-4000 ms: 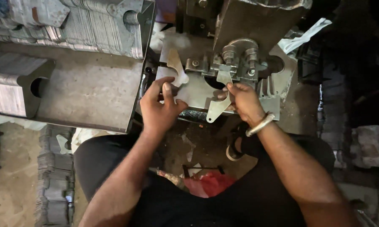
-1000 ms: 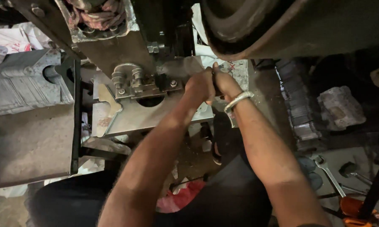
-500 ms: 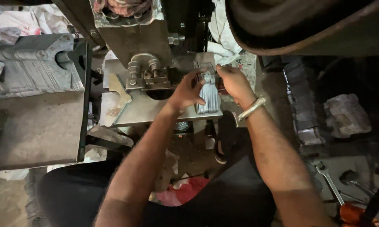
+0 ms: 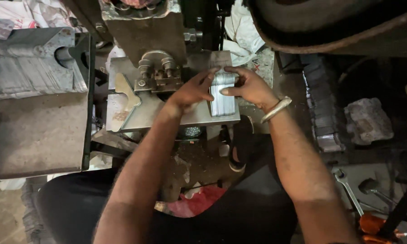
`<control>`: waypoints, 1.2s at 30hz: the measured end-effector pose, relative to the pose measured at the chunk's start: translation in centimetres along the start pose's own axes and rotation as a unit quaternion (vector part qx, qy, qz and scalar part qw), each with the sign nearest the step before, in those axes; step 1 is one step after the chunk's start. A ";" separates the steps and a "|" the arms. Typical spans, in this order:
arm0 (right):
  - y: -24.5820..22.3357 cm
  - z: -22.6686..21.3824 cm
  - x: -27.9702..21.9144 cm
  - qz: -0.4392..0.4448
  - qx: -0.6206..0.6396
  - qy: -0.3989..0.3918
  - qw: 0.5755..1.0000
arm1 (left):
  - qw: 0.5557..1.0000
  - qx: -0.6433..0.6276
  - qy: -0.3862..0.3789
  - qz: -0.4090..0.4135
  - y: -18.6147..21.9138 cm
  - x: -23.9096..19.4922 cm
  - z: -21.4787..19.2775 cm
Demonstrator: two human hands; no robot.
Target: The recorder is using a manual or semi-automatic press to stamp metal components from sheet metal pieces.
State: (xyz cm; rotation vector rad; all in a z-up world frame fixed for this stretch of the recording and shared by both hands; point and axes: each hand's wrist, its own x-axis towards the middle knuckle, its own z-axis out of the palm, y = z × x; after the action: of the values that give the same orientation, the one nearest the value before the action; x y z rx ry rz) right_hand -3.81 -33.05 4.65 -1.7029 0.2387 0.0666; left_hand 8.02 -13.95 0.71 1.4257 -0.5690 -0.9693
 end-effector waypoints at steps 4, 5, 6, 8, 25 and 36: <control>0.0 0.3 0.8 -0.025 -0.099 0.051 0.993 | 0.999 0.023 0.024 -0.032 2.2 -0.5 0.4; 0.0 0.3 0.7 -0.015 -0.104 0.070 0.992 | 0.998 0.025 0.036 -0.044 2.0 -0.1 0.5; 0.1 0.4 0.8 -0.005 -0.108 0.085 0.990 | 0.997 0.027 0.052 -0.056 1.8 -0.1 0.5; 0.8 0.4 1.1 0.018 -0.055 0.088 0.994 | 0.997 -0.001 0.056 -0.052 0.1 0.8 0.2; 0.5 2.3 1.5 0.018 -0.018 0.142 0.989 | 0.995 -0.070 0.070 -0.010 -0.9 1.1 0.0; 1.2 1.9 2.2 0.010 -0.052 0.132 0.990 | 0.993 -0.044 0.102 -0.043 0.5 0.9 1.1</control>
State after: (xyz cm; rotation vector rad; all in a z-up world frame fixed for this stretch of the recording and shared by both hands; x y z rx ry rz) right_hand -1.71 -31.60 2.84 -1.8116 0.4560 -0.1344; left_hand 7.66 -15.38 1.09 1.4590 -0.3130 -0.8933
